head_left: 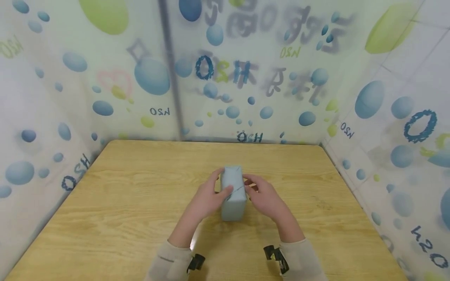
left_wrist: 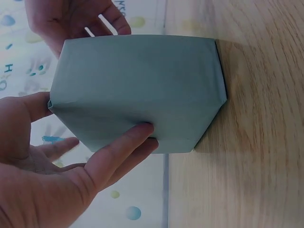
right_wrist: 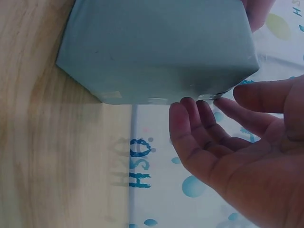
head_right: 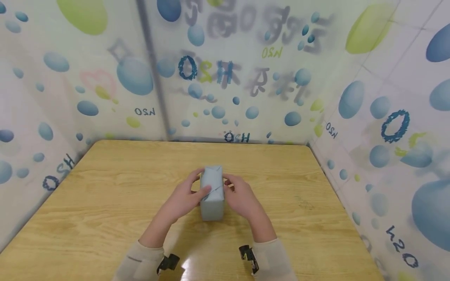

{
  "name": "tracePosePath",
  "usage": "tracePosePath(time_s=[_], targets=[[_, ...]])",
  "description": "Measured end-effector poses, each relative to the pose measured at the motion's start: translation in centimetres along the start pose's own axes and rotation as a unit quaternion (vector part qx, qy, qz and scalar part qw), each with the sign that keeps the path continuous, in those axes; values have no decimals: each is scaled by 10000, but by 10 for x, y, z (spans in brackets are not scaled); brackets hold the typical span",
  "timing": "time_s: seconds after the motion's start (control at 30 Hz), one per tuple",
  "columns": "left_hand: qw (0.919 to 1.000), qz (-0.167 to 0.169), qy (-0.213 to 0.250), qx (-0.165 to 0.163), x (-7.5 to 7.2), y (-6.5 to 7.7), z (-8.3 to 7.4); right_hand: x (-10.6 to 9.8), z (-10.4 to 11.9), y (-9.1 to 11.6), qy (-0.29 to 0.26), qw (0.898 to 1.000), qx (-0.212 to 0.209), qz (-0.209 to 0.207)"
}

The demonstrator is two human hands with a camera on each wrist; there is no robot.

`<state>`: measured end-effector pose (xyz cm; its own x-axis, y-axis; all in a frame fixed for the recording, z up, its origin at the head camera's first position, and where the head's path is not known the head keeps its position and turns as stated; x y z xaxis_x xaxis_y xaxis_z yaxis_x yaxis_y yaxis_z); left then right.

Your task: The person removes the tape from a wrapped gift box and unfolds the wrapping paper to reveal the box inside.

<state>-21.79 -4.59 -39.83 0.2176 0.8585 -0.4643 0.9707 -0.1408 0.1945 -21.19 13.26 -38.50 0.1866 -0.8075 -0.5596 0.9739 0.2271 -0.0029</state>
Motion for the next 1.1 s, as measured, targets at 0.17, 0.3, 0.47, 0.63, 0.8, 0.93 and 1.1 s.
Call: tracePosePath(time_s=[0.17, 0.3, 0.47, 0.63, 0.8, 0.93, 1.1], targets=[[9998, 49, -18, 177, 1, 3, -2, 5, -10, 1, -222, 9997, 95, -24], [9999, 67, 98, 111, 0, 5, -1, 9, -17, 1, -164, 9998, 146, 34], [9985, 120, 533, -53, -2, 6, 4, 18, -27, 1, -77, 9992, 349, 171], [9943, 191, 1040, -105, -3, 6, 6, 23, -36, -3, -286, 9978, 548, 220], [9884, 147, 1513, -12, -5, 5, 5, 22, -43, -4, -680, 9950, 720, 133], [9826, 209, 1844, 87, -7, 5, 6, 22, -44, -2, -1137, 9903, 764, 235], [9813, 277, 1904, 82, -8, 7, 9, 24, -46, 0, -1684, 9817, 817, 353]])
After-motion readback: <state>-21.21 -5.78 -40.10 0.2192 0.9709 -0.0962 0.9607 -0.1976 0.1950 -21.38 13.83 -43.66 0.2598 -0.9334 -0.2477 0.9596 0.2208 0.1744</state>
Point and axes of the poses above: each hand's wrist, its own y-axis away from the middle knuckle, its own x-axis out of the palm, z = x × y, the point moved 7 cm from there along -y, towards the middle knuckle, and after that the axes turned 7 degrees about -x, right-handed, at the moved point
